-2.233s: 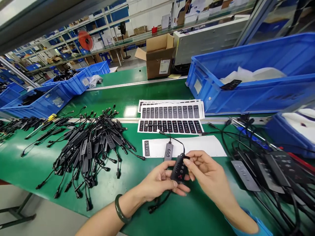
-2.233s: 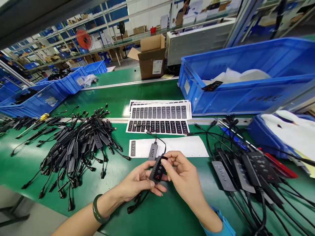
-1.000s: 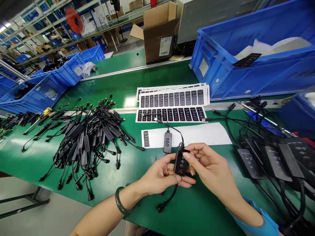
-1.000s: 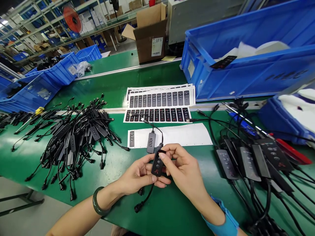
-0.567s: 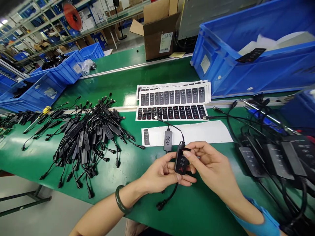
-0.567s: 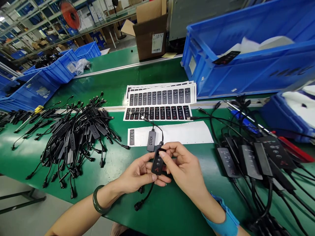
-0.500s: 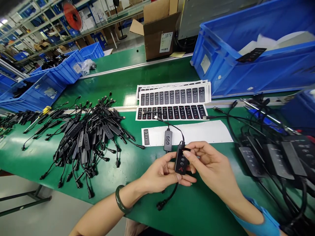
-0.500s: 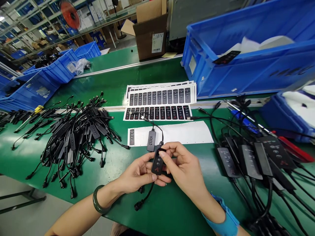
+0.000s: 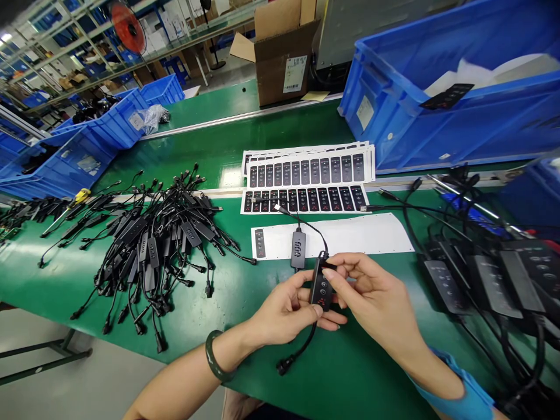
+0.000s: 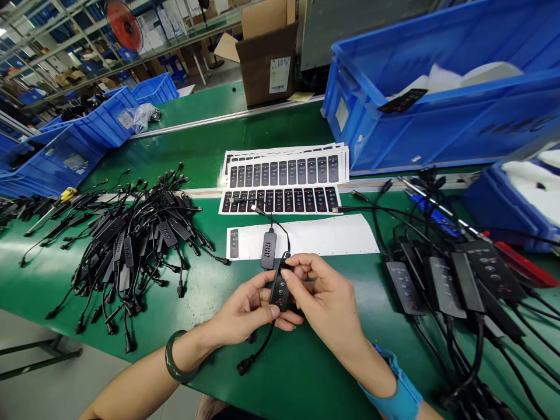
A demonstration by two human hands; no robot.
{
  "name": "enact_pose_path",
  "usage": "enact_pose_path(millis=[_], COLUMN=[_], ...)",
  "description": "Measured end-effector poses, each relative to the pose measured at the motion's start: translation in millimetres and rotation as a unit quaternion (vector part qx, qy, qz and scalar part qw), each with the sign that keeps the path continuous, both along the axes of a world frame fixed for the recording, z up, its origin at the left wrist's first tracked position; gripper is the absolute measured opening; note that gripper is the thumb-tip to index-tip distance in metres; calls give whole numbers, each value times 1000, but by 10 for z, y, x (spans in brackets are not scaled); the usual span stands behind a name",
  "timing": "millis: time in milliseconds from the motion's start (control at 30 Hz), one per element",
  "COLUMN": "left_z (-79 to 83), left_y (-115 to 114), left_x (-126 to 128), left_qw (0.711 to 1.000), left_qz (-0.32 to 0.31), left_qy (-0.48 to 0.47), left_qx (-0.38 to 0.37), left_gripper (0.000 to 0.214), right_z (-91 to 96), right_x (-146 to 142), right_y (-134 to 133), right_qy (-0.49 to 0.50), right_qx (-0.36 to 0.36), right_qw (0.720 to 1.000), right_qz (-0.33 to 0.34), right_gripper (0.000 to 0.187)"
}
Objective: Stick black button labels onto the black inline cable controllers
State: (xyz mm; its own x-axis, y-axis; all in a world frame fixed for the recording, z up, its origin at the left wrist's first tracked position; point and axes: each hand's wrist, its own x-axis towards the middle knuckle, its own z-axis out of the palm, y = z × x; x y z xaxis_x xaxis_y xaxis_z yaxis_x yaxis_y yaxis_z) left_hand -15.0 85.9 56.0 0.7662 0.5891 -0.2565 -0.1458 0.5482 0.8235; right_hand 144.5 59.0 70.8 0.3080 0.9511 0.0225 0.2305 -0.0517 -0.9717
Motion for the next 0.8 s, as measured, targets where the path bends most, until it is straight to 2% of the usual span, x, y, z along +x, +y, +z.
enact_pose_path(millis=[300,433,500,600,667,767,800], left_z=[24,3,-7,-5,-1,-13,-23], left_y=[-12,1,15,35,40,37,34], left_x=[9,3,2,3,6,18,23], left_qw=[999,1000,1000,999,999,998,998], left_qz=[2,16,22,14,7,6,7], left_qy=[26,20,4,-10,-4,14,20], left_qx=[27,7,-12,-27,-38,-57,-61], left_gripper=[59,56,55,55,50,43,44], right_z=[-64,-155,-183,-191,-190,-199,-204], right_x=[1,37,51,37,16,11,19], right_y=[-8,17,26,24,27,50,60], right_qy=[-9,33,52,82,79,31,19], right_qx=[-9,-36,-62,-115,-114,-66,-56], right_qw=[1000,999,997,983,979,990,993], right_qz=[-9,-19,13,120,151,118,105], right_gripper=[17,47,61,72,62,28,24])
